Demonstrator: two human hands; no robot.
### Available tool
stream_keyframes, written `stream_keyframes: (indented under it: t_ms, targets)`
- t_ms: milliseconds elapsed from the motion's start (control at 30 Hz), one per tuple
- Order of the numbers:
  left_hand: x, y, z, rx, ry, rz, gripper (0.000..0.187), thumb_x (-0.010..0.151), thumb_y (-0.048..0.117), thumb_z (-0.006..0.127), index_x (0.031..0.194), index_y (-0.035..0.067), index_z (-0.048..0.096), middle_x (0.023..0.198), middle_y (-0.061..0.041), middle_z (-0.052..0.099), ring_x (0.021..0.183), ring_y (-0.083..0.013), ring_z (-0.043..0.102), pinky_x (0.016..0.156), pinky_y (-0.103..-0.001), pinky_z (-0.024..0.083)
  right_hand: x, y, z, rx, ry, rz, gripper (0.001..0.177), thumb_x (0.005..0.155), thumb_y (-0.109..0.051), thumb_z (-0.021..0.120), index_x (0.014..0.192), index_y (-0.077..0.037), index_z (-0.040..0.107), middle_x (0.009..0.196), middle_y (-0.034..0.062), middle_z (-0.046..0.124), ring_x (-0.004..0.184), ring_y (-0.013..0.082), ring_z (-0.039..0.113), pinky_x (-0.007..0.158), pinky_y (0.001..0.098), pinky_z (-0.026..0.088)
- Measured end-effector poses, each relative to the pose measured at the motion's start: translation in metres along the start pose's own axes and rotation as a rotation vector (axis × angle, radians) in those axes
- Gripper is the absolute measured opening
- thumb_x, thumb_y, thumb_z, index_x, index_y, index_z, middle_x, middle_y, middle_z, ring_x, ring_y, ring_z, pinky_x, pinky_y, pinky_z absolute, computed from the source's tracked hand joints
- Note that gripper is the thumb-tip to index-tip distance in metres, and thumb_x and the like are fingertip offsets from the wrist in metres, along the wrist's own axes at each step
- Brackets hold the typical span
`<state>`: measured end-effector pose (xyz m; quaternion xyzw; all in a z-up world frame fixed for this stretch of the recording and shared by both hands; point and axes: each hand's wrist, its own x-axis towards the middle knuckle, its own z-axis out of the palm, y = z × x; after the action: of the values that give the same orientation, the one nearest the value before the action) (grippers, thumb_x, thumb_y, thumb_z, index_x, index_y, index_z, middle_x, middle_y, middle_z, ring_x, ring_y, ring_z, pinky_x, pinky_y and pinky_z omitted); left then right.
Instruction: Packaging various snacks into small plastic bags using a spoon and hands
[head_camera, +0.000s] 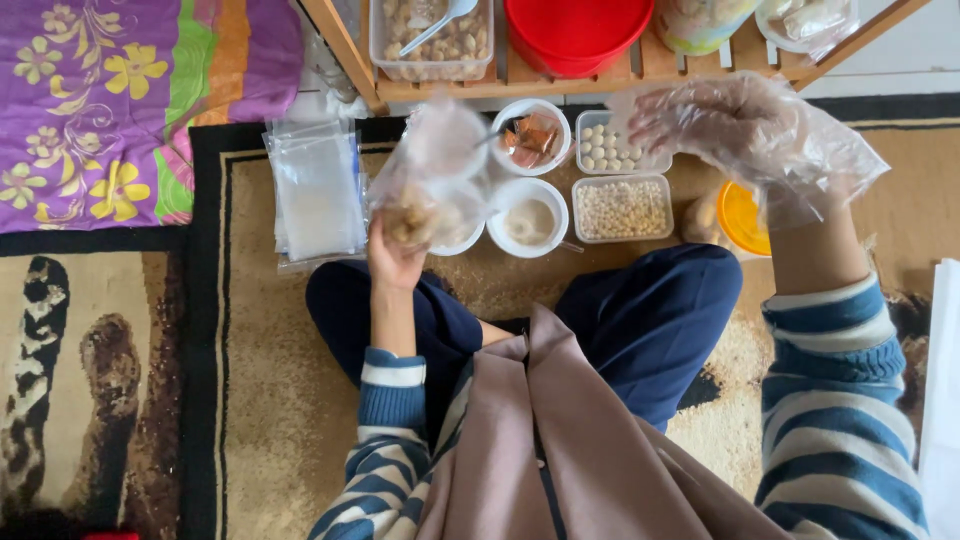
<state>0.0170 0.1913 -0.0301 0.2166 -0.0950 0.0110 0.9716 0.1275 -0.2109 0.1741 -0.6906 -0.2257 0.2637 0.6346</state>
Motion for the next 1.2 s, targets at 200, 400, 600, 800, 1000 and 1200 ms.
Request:
stream_keyframes:
  t_ms: [200,400,600,800,1000,1200]
  targets:
    - [-0.029,0.017,-0.138,-0.038,0.916,-0.002,0.031,0.085,0.049,0.079,0.088,0.022,0.065,0.098,-0.002,0.076,0.083,-0.023,0.073,0.06,-0.04,0.062,0.024,0.121,-0.041,0.044,0.645,0.346,0.031,0.104,-0.025,0.063,0.13,-0.008,0.062,0.106,0.0029,0.071,0.091,0.0114,0.073,0.081,0.0245,0.063]
    - [-0.015,-0.003,-0.145,-0.057,0.93,-0.016,0.031,0.084,0.051,0.078,0.087,0.022,0.068,0.098,-0.004,0.075,0.083,-0.0248,0.072,0.062,-0.043,0.062,0.05,0.406,-0.137,-0.867,0.881,0.688,0.039,0.089,-0.076,0.058,0.106,-0.044,0.074,0.1,-0.0055,0.075,0.105,0.0209,0.069,0.089,0.0341,0.055]
    - [-0.004,-0.012,-0.128,0.031,0.773,-0.011,0.035,0.092,0.053,0.07,0.099,0.018,0.071,0.111,-0.009,0.074,0.101,-0.0284,0.071,0.082,-0.048,0.062,0.047,0.417,-0.144,-0.899,0.746,0.642,0.035,0.093,-0.047,0.067,0.112,-0.02,0.079,0.094,0.0115,0.078,0.099,0.0337,0.073,0.078,0.0429,0.06]
    - [0.001,-0.025,-0.114,0.157,0.536,-0.007,0.029,0.091,0.044,0.071,0.106,0.02,0.072,0.121,-0.008,0.073,0.114,-0.031,0.069,0.097,-0.055,0.057,0.04,0.507,-0.168,-1.44,1.005,0.324,0.044,0.09,-0.065,0.073,0.083,-0.022,0.076,0.064,0.007,0.063,0.062,0.0243,0.07,0.048,0.0334,0.057]
    - [0.01,-0.026,-0.077,0.341,0.4,0.145,0.058,0.092,0.006,0.069,0.145,0.018,0.049,0.146,-0.012,0.056,0.132,-0.0387,0.056,0.109,-0.066,0.046,0.035,0.434,-0.156,-0.587,0.851,0.38,0.022,0.095,-0.025,0.075,0.092,-0.004,0.074,0.061,0.0178,0.066,0.052,0.0238,0.068,0.04,0.0302,0.053]
    - [0.004,-0.038,-0.1,0.382,0.292,0.172,0.087,0.092,-0.004,0.068,0.157,0.036,0.027,0.156,-0.003,0.042,0.146,-0.0323,0.039,0.116,-0.066,0.036,0.031,0.509,-0.186,-0.743,0.907,0.252,0.022,0.099,-0.033,0.072,0.104,-0.011,0.075,0.065,0.013,0.067,0.062,0.0278,0.072,0.047,0.0387,0.058]
